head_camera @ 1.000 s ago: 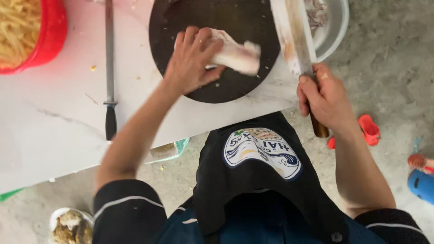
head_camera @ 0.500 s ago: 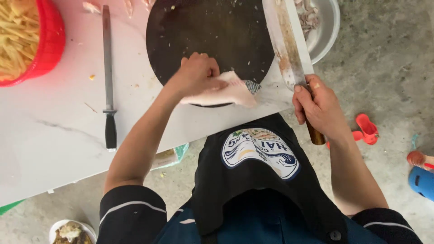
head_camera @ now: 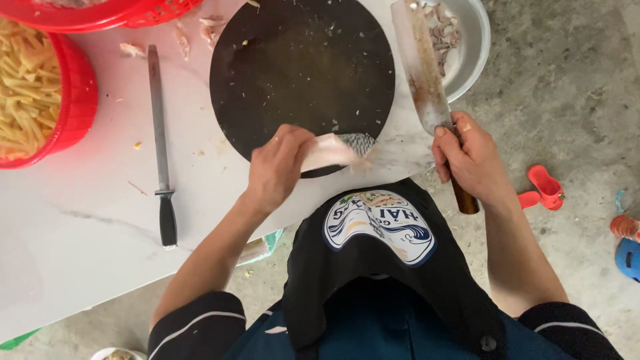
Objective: Slicing a fish fillet into strips on a cutting board using a cleaver.
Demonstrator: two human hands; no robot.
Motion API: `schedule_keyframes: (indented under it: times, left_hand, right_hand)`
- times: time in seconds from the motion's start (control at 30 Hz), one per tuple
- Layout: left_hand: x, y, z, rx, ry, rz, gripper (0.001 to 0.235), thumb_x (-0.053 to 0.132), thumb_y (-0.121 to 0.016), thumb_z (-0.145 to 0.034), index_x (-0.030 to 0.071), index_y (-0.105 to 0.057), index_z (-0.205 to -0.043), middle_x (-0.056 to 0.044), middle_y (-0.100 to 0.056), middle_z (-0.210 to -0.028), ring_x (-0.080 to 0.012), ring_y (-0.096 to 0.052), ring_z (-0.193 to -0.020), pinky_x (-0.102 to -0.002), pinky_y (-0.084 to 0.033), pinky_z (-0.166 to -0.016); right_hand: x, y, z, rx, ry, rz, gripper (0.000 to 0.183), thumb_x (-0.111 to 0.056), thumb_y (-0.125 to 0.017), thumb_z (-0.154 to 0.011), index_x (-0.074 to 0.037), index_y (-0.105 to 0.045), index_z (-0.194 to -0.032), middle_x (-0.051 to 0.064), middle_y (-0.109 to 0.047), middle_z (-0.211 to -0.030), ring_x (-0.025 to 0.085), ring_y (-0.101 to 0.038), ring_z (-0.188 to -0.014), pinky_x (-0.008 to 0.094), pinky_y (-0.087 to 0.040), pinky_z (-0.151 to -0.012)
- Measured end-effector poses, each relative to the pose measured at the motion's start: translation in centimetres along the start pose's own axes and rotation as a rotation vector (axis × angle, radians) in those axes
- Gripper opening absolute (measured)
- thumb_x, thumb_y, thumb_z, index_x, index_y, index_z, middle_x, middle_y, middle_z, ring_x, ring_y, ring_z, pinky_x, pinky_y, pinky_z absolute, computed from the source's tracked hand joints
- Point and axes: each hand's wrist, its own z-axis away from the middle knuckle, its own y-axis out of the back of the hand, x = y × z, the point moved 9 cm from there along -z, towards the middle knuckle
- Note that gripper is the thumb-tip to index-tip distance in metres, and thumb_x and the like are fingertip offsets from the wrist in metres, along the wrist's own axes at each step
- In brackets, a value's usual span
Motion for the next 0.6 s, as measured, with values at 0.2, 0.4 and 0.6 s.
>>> schedule_keyframes:
  times: [0.2, 0.4, 0.6]
  left_hand:
    - [2.4, 4.6, -3.1, 0.215, -0.087, 0.110, 0.011, -0.004, -0.067, -0.104, 0.004, -0.061, -0.109, -0.009, -0.067, -0.097, -0.0226, -0.065, -0.074, -0.034, -0.052, -0.063]
    - [0.5, -0.8, 0.8, -0.369, -0.127, 0.034, 0.041, 0.018, -0.081, -0.079, 0.013, -0.066, -0.117, -0.012, -0.068, -0.115, -0.0288, -0.065, -0.103, -0.047, -0.051, -0.088]
    - [0.5, -5.0, 10.2, -0.535, -0.357, -0.350, 0.093, 0.018, -0.081, -0.064, 0.023, -0.044, -0.150, -0.015, -0.052, -0.152, -0.0330, -0.045, -0.140, -0.060, -0.028, -0.114]
  right_hand:
    - [-0.6, -0.4, -1.0, 0.000, -0.014, -0.006, 0.017, -0.016, -0.051, -0.107, -0.004, -0.048, -0.095, 0.002, -0.054, -0.067, 0.011, -0.052, -0.046, 0.029, -0.042, -0.043]
    - [-2.0, 0.1, -0.4, 0.024, 0.057, 0.063, 0.018, -0.014, -0.051, -0.109, -0.002, -0.048, -0.095, 0.003, -0.054, -0.066, 0.013, -0.052, -0.048, 0.030, -0.040, -0.045]
    - [1.3, 0.5, -0.6, 0.063, -0.061, -0.056, 0.016, -0.012, -0.052, -0.107, -0.002, -0.045, -0.097, 0.004, -0.053, -0.067, 0.012, -0.051, -0.048, 0.030, -0.041, -0.044]
